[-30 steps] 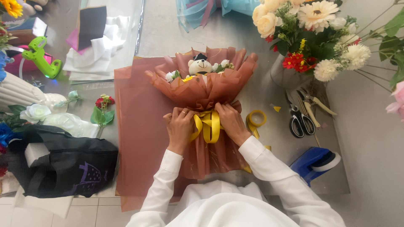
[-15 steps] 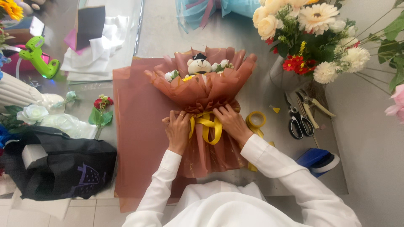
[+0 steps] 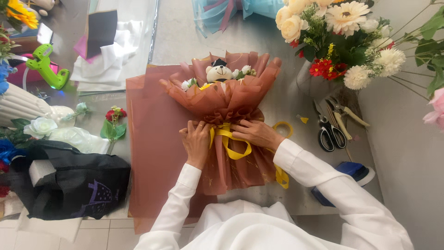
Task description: The person ties a yellow ribbon around a floral bouquet with a stuffed bear, using shears to cut the ribbon from a roll.
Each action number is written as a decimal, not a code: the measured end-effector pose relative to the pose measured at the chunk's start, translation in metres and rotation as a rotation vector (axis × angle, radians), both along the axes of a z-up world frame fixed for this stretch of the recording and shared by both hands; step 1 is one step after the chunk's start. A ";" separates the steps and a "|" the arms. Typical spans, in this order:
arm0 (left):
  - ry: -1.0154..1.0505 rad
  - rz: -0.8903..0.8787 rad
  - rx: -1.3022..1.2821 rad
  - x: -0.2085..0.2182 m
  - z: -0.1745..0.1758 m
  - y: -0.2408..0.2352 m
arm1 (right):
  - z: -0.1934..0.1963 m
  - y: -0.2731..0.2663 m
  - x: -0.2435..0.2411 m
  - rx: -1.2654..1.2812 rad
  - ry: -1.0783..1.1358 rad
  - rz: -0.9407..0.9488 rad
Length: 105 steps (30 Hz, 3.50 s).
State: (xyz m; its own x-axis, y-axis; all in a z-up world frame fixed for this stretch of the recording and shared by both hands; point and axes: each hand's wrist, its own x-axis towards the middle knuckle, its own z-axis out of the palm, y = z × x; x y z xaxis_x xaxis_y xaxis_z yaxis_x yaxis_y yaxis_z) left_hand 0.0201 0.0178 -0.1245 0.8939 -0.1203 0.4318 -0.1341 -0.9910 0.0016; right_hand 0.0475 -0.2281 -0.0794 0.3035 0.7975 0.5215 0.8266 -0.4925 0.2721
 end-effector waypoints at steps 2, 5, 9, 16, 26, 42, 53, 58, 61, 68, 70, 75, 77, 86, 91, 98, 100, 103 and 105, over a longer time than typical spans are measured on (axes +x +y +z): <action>0.000 -0.003 0.016 0.001 -0.003 0.002 | -0.016 0.000 0.003 -0.023 -0.033 -0.043; 0.007 -0.017 0.015 -0.003 0.000 0.003 | -0.028 0.003 0.002 -0.033 -0.073 -0.108; 0.089 -0.167 -0.314 -0.009 0.042 -0.001 | -0.035 0.006 0.002 0.012 -0.010 -0.153; 0.284 -0.452 -0.892 -0.002 0.068 -0.019 | -0.052 0.001 0.008 0.122 0.089 -0.164; -0.218 -0.126 -0.112 -0.016 -0.009 -0.001 | -0.029 0.001 -0.001 0.200 0.137 -0.166; 0.079 -0.488 -0.268 0.017 0.010 -0.011 | -0.034 -0.001 0.003 0.208 0.092 -0.123; 0.224 -0.476 -0.224 0.030 -0.004 0.005 | 0.018 -0.010 0.002 0.174 0.159 0.072; 0.274 -0.441 -0.300 0.029 0.022 -0.004 | 0.023 -0.013 -0.012 0.368 0.719 0.110; 0.348 -0.381 -0.356 0.026 0.042 -0.010 | 0.044 -0.015 -0.034 0.582 1.117 0.138; 0.414 -0.325 -0.424 0.027 0.060 -0.015 | 0.071 -0.024 -0.069 0.632 1.359 -0.042; 0.430 -0.317 -0.437 0.028 0.053 -0.016 | 0.083 -0.020 -0.092 0.490 1.196 -0.022; 0.398 -0.294 -0.437 0.032 0.036 -0.017 | 0.190 -0.018 -0.120 -0.209 1.403 0.418; 0.410 -0.293 -0.460 0.028 0.048 -0.014 | 0.162 -0.032 -0.083 0.123 1.279 0.211; 0.468 -0.279 -0.414 0.026 0.063 -0.019 | -0.014 0.001 -0.003 0.036 0.389 -0.310; 0.417 -0.240 -0.387 0.023 0.065 -0.020 | -0.006 0.012 0.000 0.341 0.515 -0.126; 0.392 -0.259 -0.399 0.028 0.055 -0.018 | -0.001 0.007 0.006 0.584 1.010 0.087; 0.394 -0.275 -0.406 0.028 0.057 -0.018 | -0.008 0.003 0.013 0.549 1.058 0.149; 0.390 -0.220 -0.409 0.027 0.061 -0.021 | -0.012 -0.012 0.030 0.359 0.745 0.007; 0.307 -0.231 -0.323 0.032 0.046 -0.021 | -0.003 -0.018 0.032 0.071 0.458 -0.278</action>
State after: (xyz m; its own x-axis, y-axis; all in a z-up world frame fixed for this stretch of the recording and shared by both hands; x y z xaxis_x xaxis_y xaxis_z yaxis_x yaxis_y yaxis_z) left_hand 0.0525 -0.0029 -0.0782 0.9514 -0.2337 0.2005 -0.2951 -0.8778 0.3773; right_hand 0.0795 -0.2465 -0.0819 0.7071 0.6221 0.3361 0.6887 -0.7136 -0.1281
